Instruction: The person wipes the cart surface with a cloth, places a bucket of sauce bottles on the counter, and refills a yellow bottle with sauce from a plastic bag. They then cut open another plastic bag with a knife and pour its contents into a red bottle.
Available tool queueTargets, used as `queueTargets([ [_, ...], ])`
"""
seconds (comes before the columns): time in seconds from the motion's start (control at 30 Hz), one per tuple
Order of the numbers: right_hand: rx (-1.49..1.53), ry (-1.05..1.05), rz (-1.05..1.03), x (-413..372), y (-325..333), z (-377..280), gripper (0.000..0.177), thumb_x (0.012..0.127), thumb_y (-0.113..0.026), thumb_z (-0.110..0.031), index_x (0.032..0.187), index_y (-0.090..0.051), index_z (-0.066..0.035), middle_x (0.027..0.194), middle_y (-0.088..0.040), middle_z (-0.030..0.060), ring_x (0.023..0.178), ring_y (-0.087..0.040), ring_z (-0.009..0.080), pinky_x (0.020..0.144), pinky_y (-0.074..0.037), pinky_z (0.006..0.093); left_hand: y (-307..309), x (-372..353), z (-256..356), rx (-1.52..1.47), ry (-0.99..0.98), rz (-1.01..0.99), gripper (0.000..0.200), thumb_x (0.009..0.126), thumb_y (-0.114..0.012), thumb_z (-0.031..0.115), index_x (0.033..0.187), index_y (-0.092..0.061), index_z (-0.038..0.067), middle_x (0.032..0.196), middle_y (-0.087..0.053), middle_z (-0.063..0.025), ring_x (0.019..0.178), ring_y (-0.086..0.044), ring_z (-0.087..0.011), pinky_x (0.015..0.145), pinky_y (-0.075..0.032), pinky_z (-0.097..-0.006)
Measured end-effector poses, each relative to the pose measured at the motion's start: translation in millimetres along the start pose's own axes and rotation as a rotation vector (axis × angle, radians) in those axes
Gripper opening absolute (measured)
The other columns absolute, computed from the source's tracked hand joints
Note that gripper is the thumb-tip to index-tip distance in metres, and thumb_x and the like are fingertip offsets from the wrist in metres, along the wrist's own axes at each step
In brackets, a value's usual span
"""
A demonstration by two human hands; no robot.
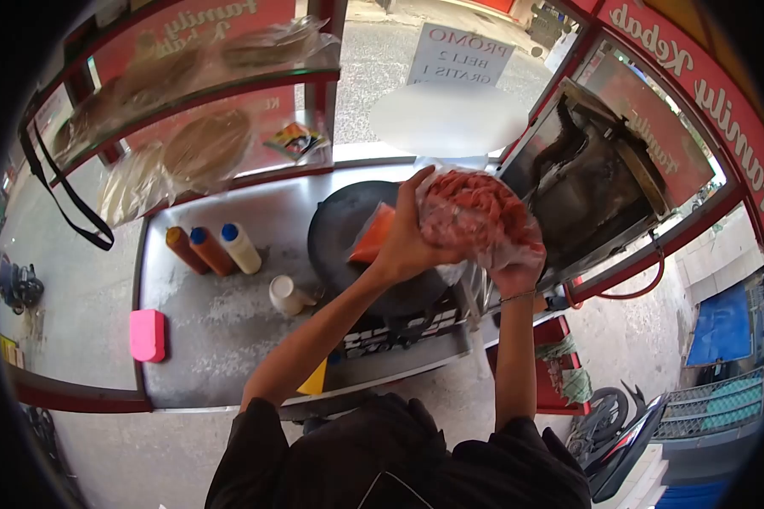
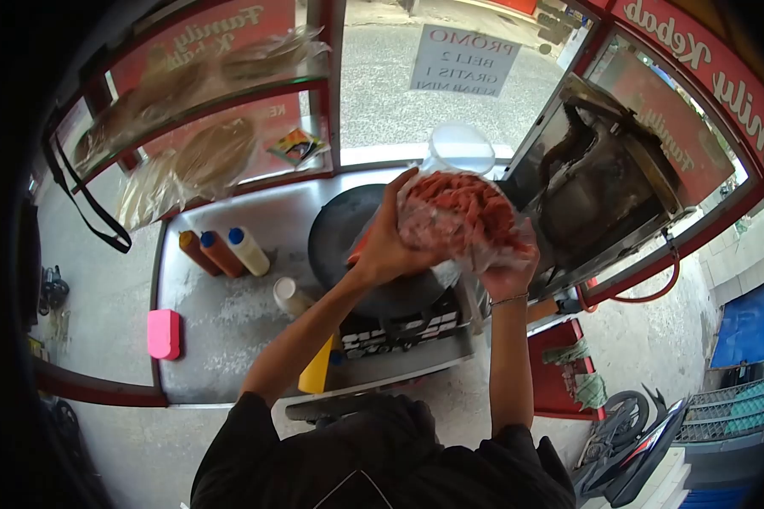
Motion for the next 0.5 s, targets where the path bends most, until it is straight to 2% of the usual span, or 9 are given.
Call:
queueTargets([
  [0.1,-0.118,0.248,0.19,33.9,69.7,-54.7,0.053,0.087,-0.054,-0.044,0.132,-0.054,-0.015,0.136,-0.053,0.0098,0.122,-0.053,0.0302,0.103,-0.038,0.0561,-26.9,60.4,-43.9,-0.275,0.077,-0.01,0.121,0.052,-0.093,0.024,0.143,-0.018,-0.003,0.134,-0.038,-0.0193,0.123,-0.045,-0.0276,0.102,-0.042,-0.0361],
  [0.17,-0.008,0.264,0.082,62.4,115.8,-97.3,0.055,0.088,-0.046,-0.048,0.132,-0.053,-0.014,0.138,-0.051,0.009,0.123,-0.051,0.0298,0.103,-0.038,0.055,-31.8,96.5,-92.6,0.029,-0.046,-0.016,0.122,0.053,-0.093,0.024,0.142,-0.015,-0.006,0.132,-0.04,-0.0191,0.12,-0.048,-0.0271,0.099,-0.046,-0.0337],
  [0.23,-0.01,0.146,0.038,94.0,114.7,-111.6,0.055,0.089,-0.045,-0.048,0.132,-0.052,-0.015,0.135,-0.053,0.0088,0.122,-0.052,0.0313,0.101,-0.038,0.0598,-37.9,121.4,-131.5,-0.227,0.121,0.02,0.12,0.056,-0.092,0.025,0.142,-0.014,-0.006,0.13,-0.042,-0.0192,0.117,-0.051,-0.0279,0.096,-0.048,-0.032],
  [0.27,-0.257,0.111,0.26,109.0,128.2,-128.8,0.056,0.088,-0.044,-0.048,0.133,-0.051,-0.016,0.132,-0.055,0.0076,0.121,-0.053,0.032,0.099,-0.038,0.0628,-39.8,133.6,-141.5,-0.297,0.259,0.01,0.111,0.06,-0.09,0.025,0.141,-0.02,-0.006,0.127,-0.046,-0.0178,0.113,-0.054,-0.0256,0.092,-0.05,-0.0303],
  [0.33,-0.475,-0.01,0.204,130.6,124.2,-149.2,0.056,0.088,-0.044,-0.048,0.134,-0.05,-0.018,0.133,-0.054,0.008,0.122,-0.051,0.0331,0.098,-0.038,0.0639,-48.6,143.1,-162.3,-0.412,0.562,0.053,0.081,0.071,-0.084,0.027,0.133,-0.041,-0.003,0.115,-0.059,-0.0121,0.103,-0.061,-0.0184,0.08,-0.054,-0.0258],
  [0.37,-0.689,-0.118,0.144,149.5,114.4,-154.9,0.056,0.088,-0.043,-0.048,0.135,-0.05,-0.019,0.135,-0.053,0.0083,0.123,-0.05,0.0342,0.097,-0.038,0.065,-62.4,159.5,-182.0,-0.701,0.453,-0.084,0.07,0.074,-0.081,0.037,0.127,-0.051,0.002,0.107,-0.064,-0.0089,0.1,-0.064,-0.0174,0.076,-0.055,-0.0265],
  [0.4,-0.749,-0.079,0.523,153.2,106.2,-158.1,0.053,0.086,-0.046,-0.047,0.124,-0.058,-0.012,0.121,-0.06,0.0129,0.109,-0.059,0.0341,0.095,-0.041,0.064,-69.0,175.0,-223.2,-0.84,0.441,-0.046,0.074,0.074,-0.08,0.042,0.129,-0.05,0.004,0.112,-0.063,-0.0103,0.101,-0.064,-0.0198,0.077,-0.056,-0.0288],
  [0.47,-0.981,-0.221,0.568,189.6,107.3,-159.2,0.056,0.088,-0.042,-0.051,0.132,-0.051,-0.016,0.131,-0.053,0.0116,0.118,-0.052,0.0344,0.092,-0.041,0.0641,-73.7,195.5,-252.0,-0.983,0.41,-0.02,0.078,0.073,-0.079,0.048,0.131,-0.049,0.005,0.116,-0.062,-0.0117,0.102,-0.064,-0.0222,0.078,-0.057,-0.0311],
  [0.5,-1.188,-0.38,0.644,200.8,122.8,-160.1,0.06,0.09,-0.039,-0.054,0.139,-0.044,-0.02,0.141,-0.045,0.0103,0.127,-0.044,0.0347,0.09,-0.042,0.0642,-74.1,188.2,-271.3,-1.113,0.683,0.071,0.084,0.072,-0.076,0.054,0.132,-0.047,0.004,0.12,-0.059,-0.0168,0.105,-0.062,-0.0279,0.081,-0.057,-0.0385],
])
Point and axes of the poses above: each hand's wrist, its own x-axis towards the middle knuckle, its own y-axis out of the back of the hand, z = x × y, the point moved 7 cm from there along x, towards the middle knuckle
